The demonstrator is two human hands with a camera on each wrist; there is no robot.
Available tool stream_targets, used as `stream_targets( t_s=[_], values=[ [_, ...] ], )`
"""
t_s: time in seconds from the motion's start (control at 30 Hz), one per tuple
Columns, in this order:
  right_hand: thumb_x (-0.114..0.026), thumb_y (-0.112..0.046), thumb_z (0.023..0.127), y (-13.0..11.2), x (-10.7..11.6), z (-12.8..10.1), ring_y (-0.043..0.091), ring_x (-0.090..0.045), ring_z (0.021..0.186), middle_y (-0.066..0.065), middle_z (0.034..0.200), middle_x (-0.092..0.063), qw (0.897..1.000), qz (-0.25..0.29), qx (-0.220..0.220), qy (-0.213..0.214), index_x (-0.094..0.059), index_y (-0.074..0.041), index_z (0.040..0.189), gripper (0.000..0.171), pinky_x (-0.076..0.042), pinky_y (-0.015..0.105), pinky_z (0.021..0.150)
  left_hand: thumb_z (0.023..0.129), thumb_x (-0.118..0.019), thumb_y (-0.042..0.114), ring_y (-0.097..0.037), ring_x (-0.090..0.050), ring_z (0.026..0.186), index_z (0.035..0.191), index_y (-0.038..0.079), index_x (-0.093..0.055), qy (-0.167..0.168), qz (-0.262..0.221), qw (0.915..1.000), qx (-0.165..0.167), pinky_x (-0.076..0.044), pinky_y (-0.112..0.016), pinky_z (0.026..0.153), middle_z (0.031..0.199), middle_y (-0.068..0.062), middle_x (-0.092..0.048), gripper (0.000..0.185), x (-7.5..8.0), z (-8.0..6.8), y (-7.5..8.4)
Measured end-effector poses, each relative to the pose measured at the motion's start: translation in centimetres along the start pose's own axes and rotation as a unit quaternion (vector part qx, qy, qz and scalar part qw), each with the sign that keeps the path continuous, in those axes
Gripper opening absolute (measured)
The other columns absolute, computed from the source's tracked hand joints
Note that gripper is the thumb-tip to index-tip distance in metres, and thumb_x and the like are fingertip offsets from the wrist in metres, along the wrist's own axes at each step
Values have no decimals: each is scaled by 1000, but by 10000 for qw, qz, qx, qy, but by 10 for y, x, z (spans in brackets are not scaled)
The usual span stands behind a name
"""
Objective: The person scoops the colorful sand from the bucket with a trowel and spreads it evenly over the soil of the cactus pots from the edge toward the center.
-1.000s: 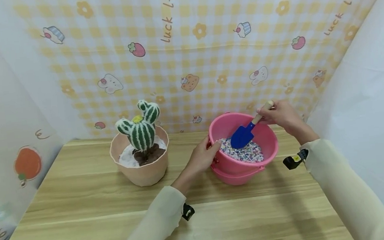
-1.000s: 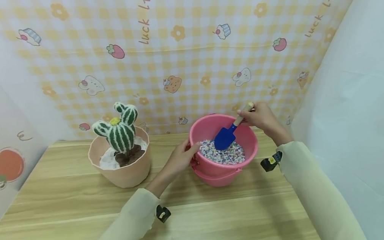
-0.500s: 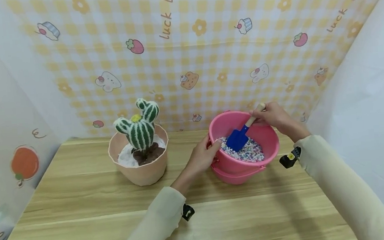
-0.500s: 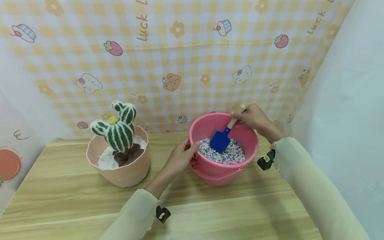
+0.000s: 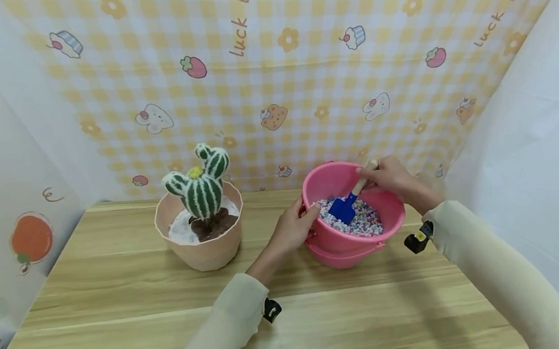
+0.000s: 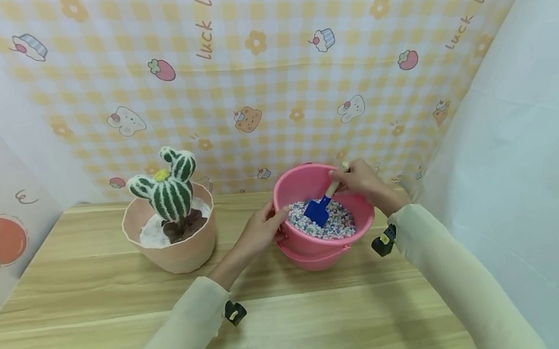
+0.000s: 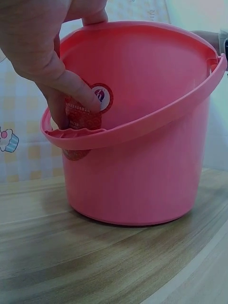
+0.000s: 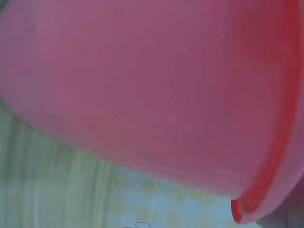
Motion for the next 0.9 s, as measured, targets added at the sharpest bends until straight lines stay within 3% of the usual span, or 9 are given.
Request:
stream_targets(
  t_s=[0.27,0.67,0.9],
  values=[
    [-53,-14,102,5,-2,0,22,-74,80,14,83,-75,9993,328,-60,-147,-63,14,101,29,-59,39,83,101,-52,45,-17,-63,92,154,25,-37,-7,-49,10000,-23,-60,-31,79,127,-5,-60,59,-1,-1,1],
    [-55,-20,102,1,-4,-9,20,-75,77,12,81,-74,9939,883,-614,-257,-60,13,115,36,-58,37,85,101,-52,45,-19,-63,92,154,25,-37,-21,-16,10000,37,-60,-33,81,126,-6,-60,58,0,-3,2],
    [-55,-19,102,4,-7,-12,19,-74,71,10,75,-72,9812,1702,-892,-174,-67,-1,94,23,-59,32,82,102,-51,44,-21,-63,98,154,24,-36,-70,-80,9999,56,-60,-33,84,129,-7,-59,58,1,-2,1]
  ],
)
Point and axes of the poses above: each hand's wrist, its own z-axis towards the middle knuckle, its own x-axis out of the back of the hand, y = z × x, the point moved 3 cm from there along z, towards the middle knuckle
